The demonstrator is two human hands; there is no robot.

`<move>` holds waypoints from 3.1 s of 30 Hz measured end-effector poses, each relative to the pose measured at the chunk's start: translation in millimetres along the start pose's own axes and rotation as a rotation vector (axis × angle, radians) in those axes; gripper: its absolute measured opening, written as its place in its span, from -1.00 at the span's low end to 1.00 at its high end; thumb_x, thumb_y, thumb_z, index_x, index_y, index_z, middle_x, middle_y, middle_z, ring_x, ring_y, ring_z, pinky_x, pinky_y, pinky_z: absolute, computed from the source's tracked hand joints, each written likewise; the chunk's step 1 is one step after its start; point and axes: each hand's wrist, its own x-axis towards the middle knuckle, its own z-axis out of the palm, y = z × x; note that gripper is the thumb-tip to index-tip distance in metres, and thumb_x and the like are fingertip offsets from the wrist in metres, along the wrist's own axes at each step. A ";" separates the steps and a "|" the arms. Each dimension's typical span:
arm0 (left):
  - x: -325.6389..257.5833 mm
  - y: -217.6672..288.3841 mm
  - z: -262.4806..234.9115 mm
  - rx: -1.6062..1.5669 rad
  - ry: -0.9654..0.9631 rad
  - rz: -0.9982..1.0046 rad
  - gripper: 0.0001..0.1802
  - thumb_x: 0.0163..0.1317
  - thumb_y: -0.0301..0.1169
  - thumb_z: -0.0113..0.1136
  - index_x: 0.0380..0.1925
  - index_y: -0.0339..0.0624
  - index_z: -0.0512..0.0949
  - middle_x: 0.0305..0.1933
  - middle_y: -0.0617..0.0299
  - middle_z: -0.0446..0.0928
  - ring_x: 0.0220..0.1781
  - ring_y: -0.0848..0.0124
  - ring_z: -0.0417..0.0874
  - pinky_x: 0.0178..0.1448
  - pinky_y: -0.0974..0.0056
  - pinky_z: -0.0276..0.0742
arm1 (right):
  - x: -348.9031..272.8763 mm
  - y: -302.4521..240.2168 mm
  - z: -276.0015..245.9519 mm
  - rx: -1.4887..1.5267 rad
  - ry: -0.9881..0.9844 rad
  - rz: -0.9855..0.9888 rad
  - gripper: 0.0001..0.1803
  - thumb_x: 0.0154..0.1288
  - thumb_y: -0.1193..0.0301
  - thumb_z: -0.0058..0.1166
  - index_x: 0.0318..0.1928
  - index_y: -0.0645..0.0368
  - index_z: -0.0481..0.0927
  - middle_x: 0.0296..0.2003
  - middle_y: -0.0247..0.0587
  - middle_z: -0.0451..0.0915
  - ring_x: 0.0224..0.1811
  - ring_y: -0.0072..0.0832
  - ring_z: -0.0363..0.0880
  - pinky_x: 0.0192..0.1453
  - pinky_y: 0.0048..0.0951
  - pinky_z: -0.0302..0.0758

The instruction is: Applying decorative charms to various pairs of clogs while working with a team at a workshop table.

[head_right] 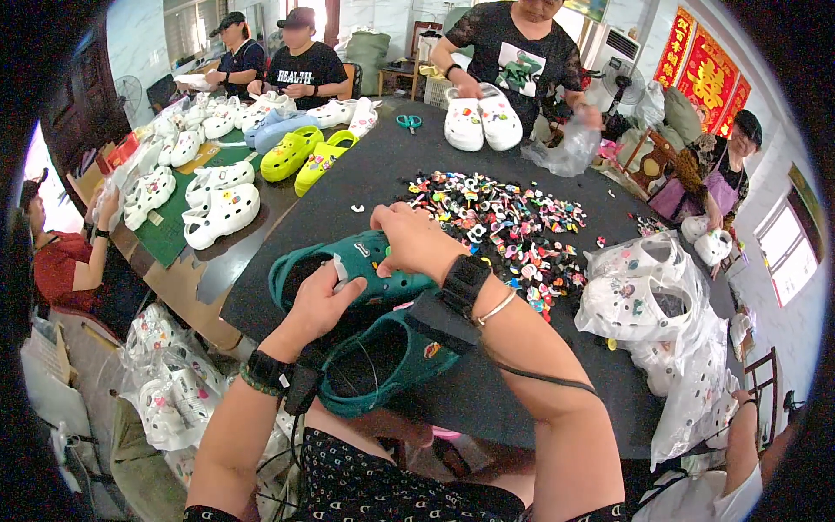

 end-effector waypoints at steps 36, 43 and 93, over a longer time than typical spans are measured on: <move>53.2 -23.6 -23.0 -0.081 -0.111 -0.285 -0.49 0.41 -0.03 0.10 -0.09 -0.36 0.56 -0.24 0.27 0.57 -0.19 0.54 0.45 -0.04 0.36 0.40 | -267.0 149.7 -15.0 0.044 0.112 0.567 -0.78 0.06 0.38 0.36 -0.32 0.18 0.62 -0.40 -0.11 0.66 -0.32 -0.16 0.64 -0.22 -0.21 0.53; 59.5 -3.8 -20.3 0.323 -0.057 -0.281 -0.43 0.40 0.03 0.06 -0.38 -0.39 0.54 -0.39 0.05 0.52 -0.33 0.30 0.44 -0.18 0.20 0.38 | -272.0 159.3 5.7 0.039 0.172 0.600 -0.62 -0.01 0.24 0.45 -0.33 0.21 0.57 -0.39 -0.04 0.65 -0.25 -0.08 0.65 -0.19 -0.14 0.52; -89.1 88.2 79.8 -0.149 -0.176 0.121 -0.81 0.33 -0.39 0.12 -0.19 -0.28 0.56 -0.34 -0.14 0.59 -0.25 -0.18 0.59 -0.19 -0.04 0.50 | -150.6 -4.0 -39.8 0.010 0.056 -0.052 -0.72 -0.06 0.57 0.35 -0.29 0.20 0.57 -0.16 -0.14 0.56 -0.05 -0.12 0.55 -0.02 -0.23 0.50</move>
